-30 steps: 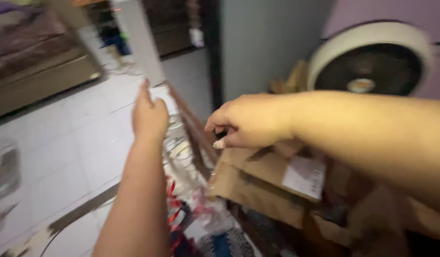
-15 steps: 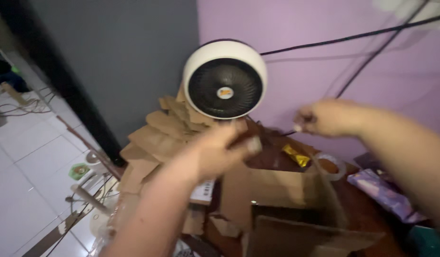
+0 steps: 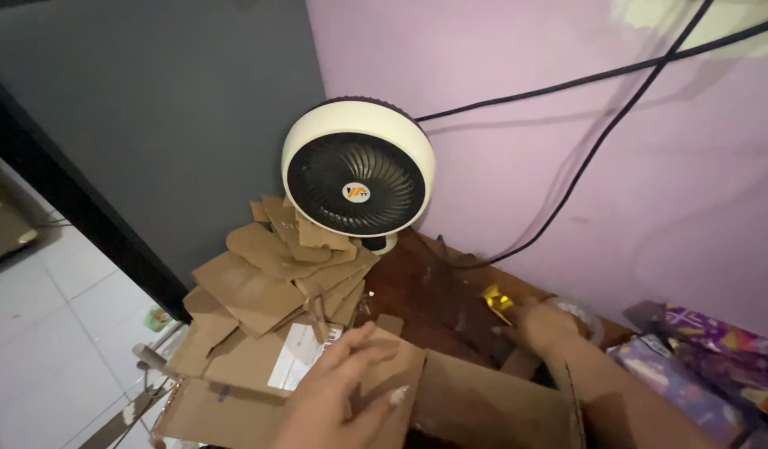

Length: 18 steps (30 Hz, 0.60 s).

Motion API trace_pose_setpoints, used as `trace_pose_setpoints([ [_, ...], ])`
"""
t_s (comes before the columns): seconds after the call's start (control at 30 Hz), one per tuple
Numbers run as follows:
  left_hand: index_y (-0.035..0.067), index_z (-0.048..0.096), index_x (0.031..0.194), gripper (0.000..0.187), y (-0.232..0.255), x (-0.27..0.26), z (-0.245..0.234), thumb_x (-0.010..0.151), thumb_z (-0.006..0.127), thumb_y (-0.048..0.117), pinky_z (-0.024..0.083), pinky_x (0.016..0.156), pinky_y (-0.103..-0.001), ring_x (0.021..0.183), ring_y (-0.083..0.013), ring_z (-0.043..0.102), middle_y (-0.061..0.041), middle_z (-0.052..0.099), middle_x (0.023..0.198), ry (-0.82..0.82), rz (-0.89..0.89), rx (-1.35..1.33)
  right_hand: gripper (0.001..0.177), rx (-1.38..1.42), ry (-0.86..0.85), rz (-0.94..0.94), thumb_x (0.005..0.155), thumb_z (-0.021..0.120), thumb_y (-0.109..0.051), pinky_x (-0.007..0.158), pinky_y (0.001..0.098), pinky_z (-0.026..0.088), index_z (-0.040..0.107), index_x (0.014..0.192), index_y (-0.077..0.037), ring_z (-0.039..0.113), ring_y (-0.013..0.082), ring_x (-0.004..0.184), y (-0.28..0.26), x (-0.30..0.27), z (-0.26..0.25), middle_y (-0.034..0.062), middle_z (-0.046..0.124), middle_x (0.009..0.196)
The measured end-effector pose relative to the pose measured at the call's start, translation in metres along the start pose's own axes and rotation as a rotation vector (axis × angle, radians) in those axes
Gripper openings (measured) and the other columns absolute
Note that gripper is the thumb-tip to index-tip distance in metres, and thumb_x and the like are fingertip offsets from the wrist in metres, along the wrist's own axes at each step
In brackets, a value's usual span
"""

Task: The person unpacks cardboard shipping boxes at a table, pulling out plastic-wrapped contents and setting them aside. They tear open and flatten the empty boxes by hand, occasionally using scissors, and stack the flattened cardboard pieces into a pile on the table.

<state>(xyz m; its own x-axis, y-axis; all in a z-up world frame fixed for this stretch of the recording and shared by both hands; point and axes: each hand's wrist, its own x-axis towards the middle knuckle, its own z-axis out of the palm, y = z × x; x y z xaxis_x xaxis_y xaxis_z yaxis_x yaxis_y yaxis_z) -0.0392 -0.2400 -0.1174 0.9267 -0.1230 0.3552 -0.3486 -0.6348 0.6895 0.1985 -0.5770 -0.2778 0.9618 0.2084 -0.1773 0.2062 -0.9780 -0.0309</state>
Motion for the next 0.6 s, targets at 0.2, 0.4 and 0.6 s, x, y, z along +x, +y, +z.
trace_pose_setpoints([
  [0.2,0.019,0.068,0.135,0.052,0.002,-0.006,-0.018,0.085,0.081,0.026,0.054,0.097,-0.036,0.125,-0.0220,0.064,-0.002,0.048,0.160,-0.196,-0.329,-0.069,0.022,-0.172,0.260,0.040,0.096,0.063,-0.030,0.089,0.0451,0.058,0.077,0.104,-0.015,0.072,0.0321,0.105,-0.018,-0.001,-0.013,0.0101,0.075,0.109],
  [0.4,0.011,0.065,0.134,0.043,0.057,0.026,-0.063,0.094,0.073,0.024,0.040,0.114,-0.036,0.146,-0.0248,0.050,-0.011,0.053,0.155,0.134,-0.135,-0.081,0.031,0.943,0.267,-0.056,0.101,0.065,-0.035,0.070,0.0367,0.050,0.068,0.099,-0.004,0.061,0.0204,0.075,-0.057,-0.035,-0.152,0.0112,0.067,0.082],
  [0.6,0.011,0.053,0.145,0.064,0.092,0.053,-0.060,0.086,0.076,0.019,0.056,0.089,-0.035,0.131,-0.0308,0.056,-0.018,0.049,0.144,0.161,0.115,-0.092,0.020,0.971,-0.259,-0.891,0.095,0.070,-0.022,0.076,0.0275,0.057,0.076,0.102,-0.004,0.067,0.0104,0.082,-0.119,-0.127,-0.278,0.0025,0.073,0.088],
])
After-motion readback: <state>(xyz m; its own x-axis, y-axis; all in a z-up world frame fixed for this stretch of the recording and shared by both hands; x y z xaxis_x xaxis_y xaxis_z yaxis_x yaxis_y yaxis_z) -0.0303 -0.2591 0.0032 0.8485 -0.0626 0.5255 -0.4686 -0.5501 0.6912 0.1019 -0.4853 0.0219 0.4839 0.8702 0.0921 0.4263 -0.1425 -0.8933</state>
